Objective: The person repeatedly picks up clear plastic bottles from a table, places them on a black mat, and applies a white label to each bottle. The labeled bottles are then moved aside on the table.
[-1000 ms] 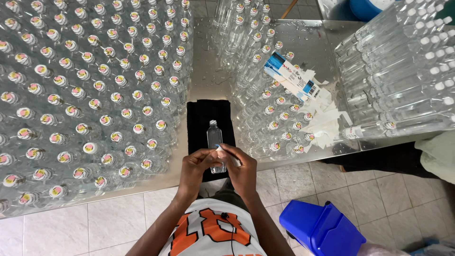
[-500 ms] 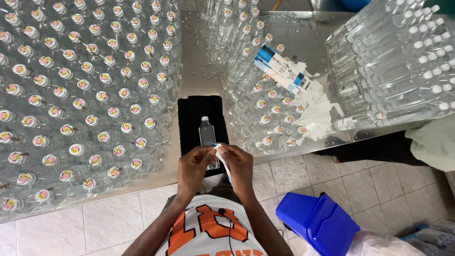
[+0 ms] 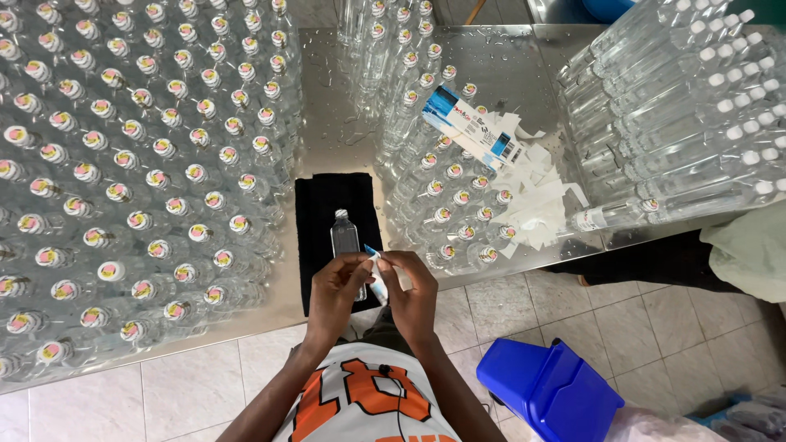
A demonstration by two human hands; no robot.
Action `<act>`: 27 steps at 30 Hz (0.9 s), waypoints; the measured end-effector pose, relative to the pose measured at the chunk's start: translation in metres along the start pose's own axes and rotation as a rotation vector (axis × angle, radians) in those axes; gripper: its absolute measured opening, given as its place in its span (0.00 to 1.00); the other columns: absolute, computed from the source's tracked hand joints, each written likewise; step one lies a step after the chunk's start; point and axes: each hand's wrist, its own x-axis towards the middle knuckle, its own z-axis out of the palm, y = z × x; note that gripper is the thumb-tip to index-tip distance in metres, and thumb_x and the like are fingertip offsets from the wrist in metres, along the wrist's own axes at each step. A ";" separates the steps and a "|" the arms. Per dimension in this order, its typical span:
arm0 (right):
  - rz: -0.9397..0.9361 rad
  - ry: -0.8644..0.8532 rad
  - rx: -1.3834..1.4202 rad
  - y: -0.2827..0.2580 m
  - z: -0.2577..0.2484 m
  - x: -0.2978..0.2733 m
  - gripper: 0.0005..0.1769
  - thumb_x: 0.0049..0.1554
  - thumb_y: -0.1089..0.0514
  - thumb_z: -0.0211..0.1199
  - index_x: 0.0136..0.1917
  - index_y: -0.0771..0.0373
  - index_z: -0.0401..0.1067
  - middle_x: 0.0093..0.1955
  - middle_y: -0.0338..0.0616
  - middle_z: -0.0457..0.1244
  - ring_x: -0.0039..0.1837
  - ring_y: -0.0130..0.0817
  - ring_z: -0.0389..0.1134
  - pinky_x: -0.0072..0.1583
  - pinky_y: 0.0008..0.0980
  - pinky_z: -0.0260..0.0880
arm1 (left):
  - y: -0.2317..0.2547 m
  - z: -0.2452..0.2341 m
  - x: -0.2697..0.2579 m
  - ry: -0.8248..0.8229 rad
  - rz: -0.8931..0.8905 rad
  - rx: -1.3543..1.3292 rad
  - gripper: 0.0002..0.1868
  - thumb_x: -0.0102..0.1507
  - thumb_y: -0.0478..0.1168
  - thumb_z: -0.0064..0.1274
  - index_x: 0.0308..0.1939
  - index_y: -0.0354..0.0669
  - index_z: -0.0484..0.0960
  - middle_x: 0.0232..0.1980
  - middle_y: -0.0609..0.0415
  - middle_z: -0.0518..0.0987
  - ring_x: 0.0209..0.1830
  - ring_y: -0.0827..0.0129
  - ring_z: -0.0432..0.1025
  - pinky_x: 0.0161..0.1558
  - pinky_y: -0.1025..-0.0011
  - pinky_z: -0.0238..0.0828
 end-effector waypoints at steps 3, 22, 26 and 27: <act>0.061 -0.024 0.047 0.023 -0.009 0.002 0.06 0.67 0.60 0.68 0.56 0.58 0.84 0.50 0.42 0.75 0.57 0.40 0.79 0.61 0.44 0.78 | -0.008 0.007 0.002 -0.018 -0.011 -0.017 0.11 0.72 0.42 0.62 0.53 0.40 0.91 0.41 0.41 0.90 0.43 0.61 0.87 0.41 0.66 0.76; -0.095 0.154 0.273 0.051 -0.097 0.007 0.15 0.51 0.78 0.47 0.38 0.61 0.66 0.37 0.42 0.60 0.39 0.30 0.60 0.44 0.29 0.61 | 0.013 0.046 0.034 0.234 0.014 -0.080 0.16 0.72 0.46 0.54 0.57 0.40 0.80 0.46 0.50 0.86 0.49 0.66 0.81 0.48 0.69 0.82; -0.191 0.206 0.502 0.066 -0.124 0.022 0.13 0.41 0.74 0.42 0.23 0.59 0.56 0.22 0.36 0.45 0.27 0.25 0.41 0.35 0.30 0.37 | 0.017 0.061 0.036 0.181 0.130 0.010 0.15 0.71 0.47 0.57 0.54 0.41 0.83 0.43 0.54 0.84 0.43 0.72 0.78 0.45 0.73 0.77; -0.197 0.211 0.505 0.063 -0.129 0.031 0.13 0.41 0.74 0.42 0.23 0.59 0.56 0.22 0.36 0.45 0.27 0.25 0.41 0.35 0.30 0.37 | 0.018 0.064 0.036 0.178 0.137 0.012 0.15 0.71 0.47 0.57 0.54 0.41 0.83 0.43 0.54 0.84 0.43 0.72 0.78 0.45 0.73 0.77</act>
